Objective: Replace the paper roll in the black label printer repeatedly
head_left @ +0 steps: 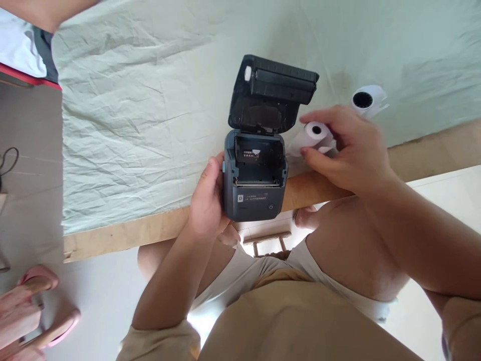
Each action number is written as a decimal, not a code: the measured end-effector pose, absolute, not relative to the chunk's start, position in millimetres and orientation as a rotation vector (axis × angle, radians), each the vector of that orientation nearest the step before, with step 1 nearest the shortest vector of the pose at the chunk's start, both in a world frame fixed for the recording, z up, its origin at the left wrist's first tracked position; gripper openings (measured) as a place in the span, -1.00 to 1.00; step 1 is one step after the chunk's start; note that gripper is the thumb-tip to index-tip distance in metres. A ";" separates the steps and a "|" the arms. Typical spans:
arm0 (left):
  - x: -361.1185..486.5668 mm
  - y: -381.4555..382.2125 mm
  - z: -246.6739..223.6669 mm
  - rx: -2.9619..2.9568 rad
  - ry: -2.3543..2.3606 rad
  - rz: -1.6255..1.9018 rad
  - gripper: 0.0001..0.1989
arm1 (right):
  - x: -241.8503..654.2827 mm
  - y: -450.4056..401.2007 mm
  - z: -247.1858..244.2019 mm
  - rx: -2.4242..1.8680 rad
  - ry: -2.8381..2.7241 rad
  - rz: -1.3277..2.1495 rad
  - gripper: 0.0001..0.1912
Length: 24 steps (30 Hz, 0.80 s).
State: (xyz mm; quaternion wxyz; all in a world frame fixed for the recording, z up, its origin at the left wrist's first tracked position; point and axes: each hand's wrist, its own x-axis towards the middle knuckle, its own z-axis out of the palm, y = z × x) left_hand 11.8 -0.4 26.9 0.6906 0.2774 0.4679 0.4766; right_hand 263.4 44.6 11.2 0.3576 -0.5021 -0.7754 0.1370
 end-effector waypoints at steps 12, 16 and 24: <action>1.4 -5.9 17.5 0.789 1.036 1.016 -0.49 | 227.9 20.3 23.7 -0.921 -1.768 0.507 -0.67; 2.5 -5.8 19.9 0.812 1.051 1.009 -0.46 | 213.9 26.9 25.3 -0.835 -1.947 0.300 -0.64; 2.6 -4.7 19.3 0.840 1.059 1.017 -0.45 | 208.0 39.7 17.6 -0.915 -2.093 0.203 -0.68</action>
